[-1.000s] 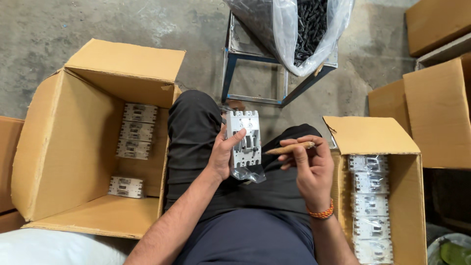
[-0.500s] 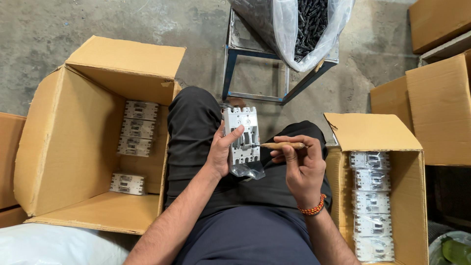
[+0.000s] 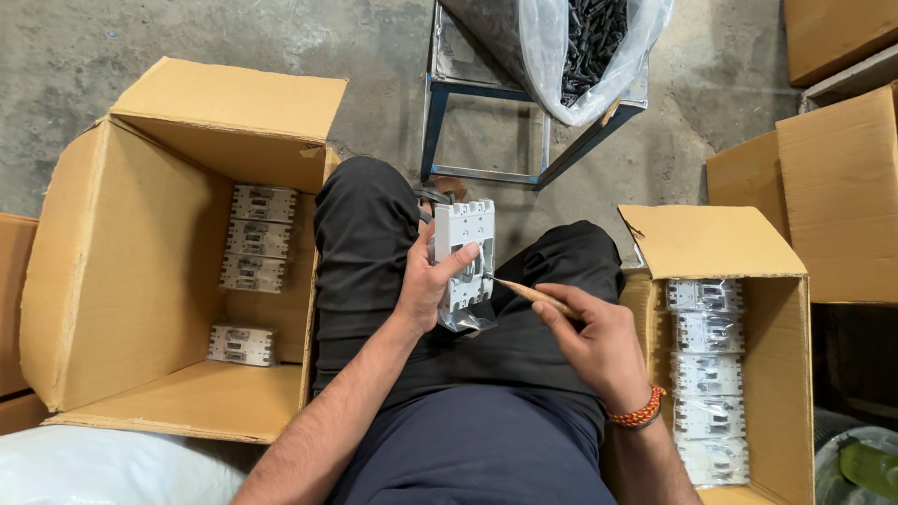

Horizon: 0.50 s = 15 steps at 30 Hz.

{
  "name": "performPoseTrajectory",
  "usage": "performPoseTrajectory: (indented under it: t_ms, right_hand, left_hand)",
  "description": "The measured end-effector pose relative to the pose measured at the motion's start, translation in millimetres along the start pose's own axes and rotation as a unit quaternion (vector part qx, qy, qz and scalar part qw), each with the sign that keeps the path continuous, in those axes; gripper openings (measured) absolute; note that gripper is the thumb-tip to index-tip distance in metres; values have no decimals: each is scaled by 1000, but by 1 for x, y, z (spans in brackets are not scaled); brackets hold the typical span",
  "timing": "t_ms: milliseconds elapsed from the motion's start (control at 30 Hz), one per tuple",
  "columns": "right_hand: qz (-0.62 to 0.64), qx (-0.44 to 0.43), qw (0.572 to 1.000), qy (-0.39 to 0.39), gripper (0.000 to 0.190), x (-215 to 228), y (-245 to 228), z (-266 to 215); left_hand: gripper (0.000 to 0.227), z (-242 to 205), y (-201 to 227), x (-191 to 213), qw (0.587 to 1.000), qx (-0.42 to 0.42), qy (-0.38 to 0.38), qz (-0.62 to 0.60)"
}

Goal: The person sits on the floor between two cardboard boxes and repeatedly picks up white plastic electrical components. They remove each component from a plastic bag, insert a small black piece using a wooden stick, and place the assembled unit into the right-hand box. The process is repeated for multiple units.

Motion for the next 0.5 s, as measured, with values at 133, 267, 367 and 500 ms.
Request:
performPoseTrajectory:
  t_ms: [133,267,367,500]
  right_hand:
    - [-47,69,996,5,27,-6,-6,-5]
    - [-85,121,989,7,26,-11,-15,-8]
    - [-136,213,967,30,23,-11,-31,-12]
    - [-184,251,950,2,26,-15,-33,-14]
  left_hand:
    - [46,-1,0,-1,1000,-13,-13,10]
    - [43,-2,1,-1,999,-36,-23,27]
    - [43,-2,2,-2,997,-50,-34,39]
    - [43,-1,0,-3,995,-49,-46,72]
Point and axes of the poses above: each hand's wrist, its own z-axis towards the middle knuckle, its own x-axis out of the back of the hand, y = z × x, the point moved 8 cm from there along z, towards the middle knuckle, and after that the axes turned 4 degrees about y, right-handed, at the moved point
